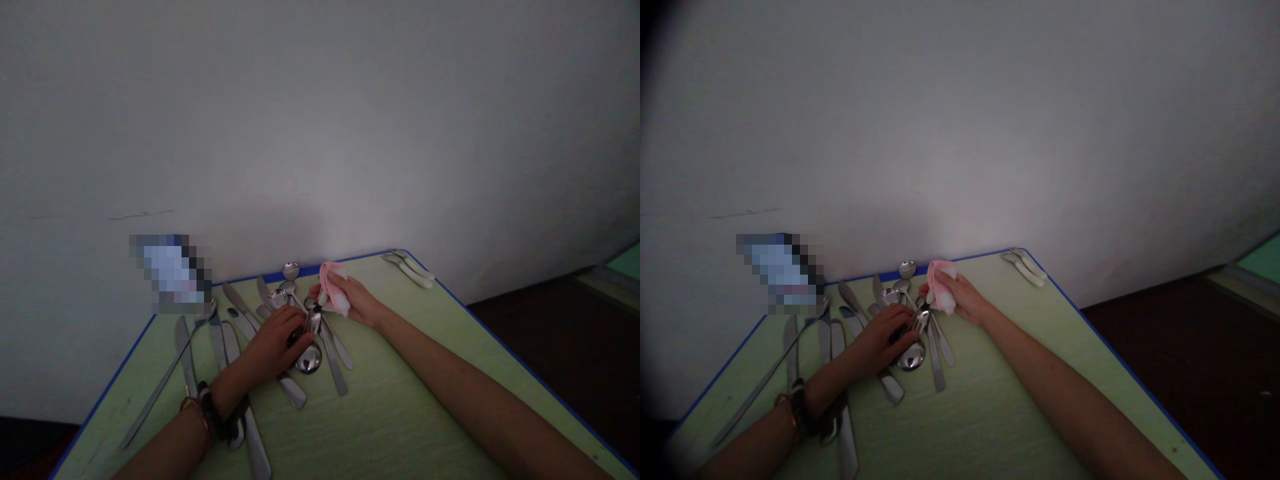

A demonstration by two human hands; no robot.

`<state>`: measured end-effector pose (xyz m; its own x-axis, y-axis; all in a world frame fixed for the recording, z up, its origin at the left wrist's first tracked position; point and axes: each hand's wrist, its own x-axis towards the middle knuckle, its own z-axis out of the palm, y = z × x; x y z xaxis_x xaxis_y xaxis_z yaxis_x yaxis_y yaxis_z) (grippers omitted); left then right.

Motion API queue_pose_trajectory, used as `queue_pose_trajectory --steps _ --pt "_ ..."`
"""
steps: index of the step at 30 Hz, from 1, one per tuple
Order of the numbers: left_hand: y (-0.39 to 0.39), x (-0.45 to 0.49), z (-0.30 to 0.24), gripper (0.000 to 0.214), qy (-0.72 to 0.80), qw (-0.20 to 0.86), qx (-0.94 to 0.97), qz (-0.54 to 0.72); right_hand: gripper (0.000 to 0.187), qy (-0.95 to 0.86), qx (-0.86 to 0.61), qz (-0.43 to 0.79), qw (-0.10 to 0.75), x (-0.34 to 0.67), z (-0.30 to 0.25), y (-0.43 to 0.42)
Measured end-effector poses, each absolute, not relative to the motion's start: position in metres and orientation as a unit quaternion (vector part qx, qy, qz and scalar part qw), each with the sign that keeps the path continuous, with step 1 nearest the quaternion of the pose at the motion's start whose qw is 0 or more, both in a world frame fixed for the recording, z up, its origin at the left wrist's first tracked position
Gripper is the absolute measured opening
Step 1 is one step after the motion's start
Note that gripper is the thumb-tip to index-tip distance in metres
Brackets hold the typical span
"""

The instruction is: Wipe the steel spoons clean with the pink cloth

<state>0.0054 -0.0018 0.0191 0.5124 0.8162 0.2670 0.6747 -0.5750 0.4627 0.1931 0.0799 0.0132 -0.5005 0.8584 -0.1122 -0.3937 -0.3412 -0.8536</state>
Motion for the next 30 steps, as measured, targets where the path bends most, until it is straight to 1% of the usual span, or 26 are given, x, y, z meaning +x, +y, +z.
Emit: queue_pose_trajectory --steps 12,18,30 --pt "-0.0010 0.0045 0.0173 0.018 0.429 0.153 0.859 0.235 0.025 -0.391 -0.291 0.772 0.408 0.1925 0.0172 0.0778" --pt "-0.0009 0.0038 0.0181 0.021 0.423 0.152 0.864 0.227 0.028 -0.395 -0.282 0.771 0.413 0.1928 0.0152 0.0786" --pt "-0.0007 0.0036 0.0165 0.024 0.424 0.152 0.862 0.232 0.025 -0.376 -0.301 0.772 0.415 0.1923 0.0177 0.0788"
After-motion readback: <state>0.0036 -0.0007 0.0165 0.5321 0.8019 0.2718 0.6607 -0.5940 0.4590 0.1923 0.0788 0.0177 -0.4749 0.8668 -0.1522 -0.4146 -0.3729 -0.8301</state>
